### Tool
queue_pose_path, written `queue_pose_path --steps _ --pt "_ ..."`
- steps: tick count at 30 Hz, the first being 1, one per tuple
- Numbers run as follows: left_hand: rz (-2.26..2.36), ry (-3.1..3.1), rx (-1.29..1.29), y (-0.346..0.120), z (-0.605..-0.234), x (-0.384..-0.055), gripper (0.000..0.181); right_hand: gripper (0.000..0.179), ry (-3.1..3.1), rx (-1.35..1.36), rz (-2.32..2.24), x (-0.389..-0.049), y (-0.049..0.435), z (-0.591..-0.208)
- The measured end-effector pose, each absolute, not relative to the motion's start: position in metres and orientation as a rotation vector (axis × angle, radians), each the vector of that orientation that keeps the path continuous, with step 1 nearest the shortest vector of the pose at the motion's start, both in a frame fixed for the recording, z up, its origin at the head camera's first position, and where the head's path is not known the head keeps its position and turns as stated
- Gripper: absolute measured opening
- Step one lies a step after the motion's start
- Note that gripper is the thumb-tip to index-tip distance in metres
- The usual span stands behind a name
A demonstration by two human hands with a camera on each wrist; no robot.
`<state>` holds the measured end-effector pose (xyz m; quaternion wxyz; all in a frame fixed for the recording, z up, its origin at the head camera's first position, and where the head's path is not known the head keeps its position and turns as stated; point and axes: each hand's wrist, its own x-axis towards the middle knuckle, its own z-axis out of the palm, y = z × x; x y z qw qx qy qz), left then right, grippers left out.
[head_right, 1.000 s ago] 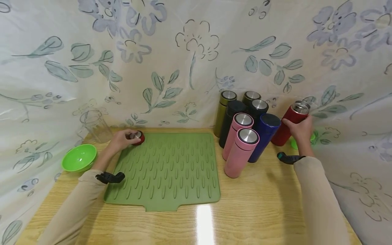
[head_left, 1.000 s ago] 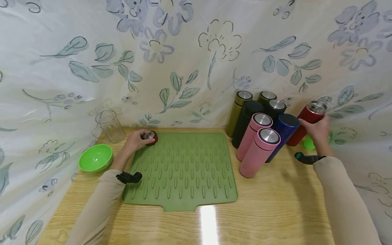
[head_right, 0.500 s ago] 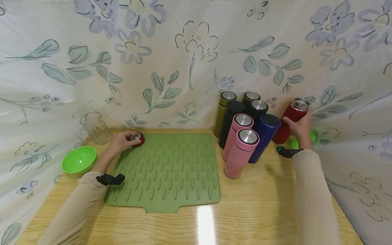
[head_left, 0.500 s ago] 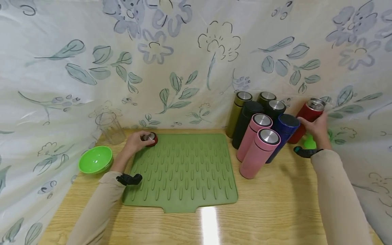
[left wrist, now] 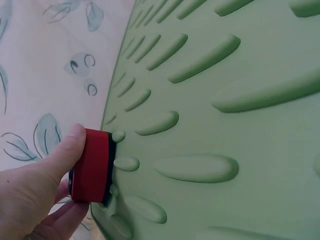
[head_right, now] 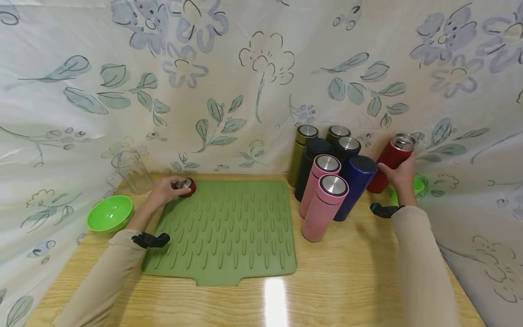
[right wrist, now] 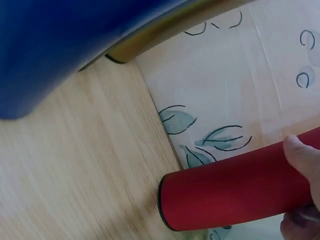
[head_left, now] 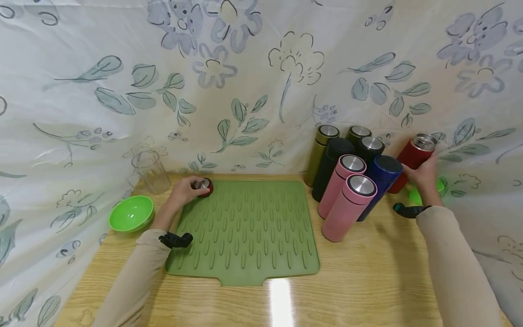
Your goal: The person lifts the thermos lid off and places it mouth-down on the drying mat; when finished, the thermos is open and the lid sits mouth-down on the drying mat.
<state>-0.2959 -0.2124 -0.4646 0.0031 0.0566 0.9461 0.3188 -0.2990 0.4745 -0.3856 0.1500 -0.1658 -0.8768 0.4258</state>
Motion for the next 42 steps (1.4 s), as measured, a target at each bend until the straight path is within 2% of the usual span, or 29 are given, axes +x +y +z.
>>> queue_pose_path --steps 4,7,10,12,15,17,19,23,26,32,42 --pt "1.017 2.978 0.193 -0.211 -0.466 -0.296 0.053 0.085 -2.423 -0.520 1.176 -0.281 0.468 -0.375" --pt "1.017 2.976 0.210 -0.210 -0.466 -0.297 0.053 0.065 -2.150 -0.458 1.160 -0.255 0.452 -0.367" --pt "0.999 2.983 0.243 -0.208 -0.467 -0.296 0.053 0.041 -1.960 -0.236 1.118 -0.220 0.424 -0.369" --pt "1.007 3.021 0.261 -0.206 -0.467 -0.294 0.054 0.034 -1.914 -0.032 1.157 -0.196 0.403 -0.376" --pt "1.116 3.071 0.288 -0.192 -0.460 -0.285 0.057 0.038 -1.894 0.290 1.338 -0.167 0.373 -0.392" --pt "1.236 3.055 0.313 -0.174 -0.455 -0.275 0.058 0.048 -1.900 0.470 1.476 -0.155 0.359 -0.407" --pt "1.396 2.954 0.353 -0.152 -0.449 -0.262 0.057 0.060 -1.978 0.529 1.534 -0.147 0.347 -0.420" --pt "1.657 2.666 0.460 -0.111 -0.444 -0.232 0.051 0.079 -2.211 0.430 1.452 -0.145 0.332 -0.440" --pt "1.763 2.498 0.521 -0.087 -0.441 -0.211 0.048 0.084 -2.313 0.333 1.380 -0.146 0.322 -0.448" --pt "1.790 2.375 0.638 -0.063 -0.432 -0.184 0.046 0.077 -2.337 0.150 1.378 -0.145 0.305 -0.458" --pt "1.834 2.303 0.699 -0.063 -0.408 -0.165 0.039 0.070 -2.257 -0.093 1.512 -0.142 0.278 -0.450"
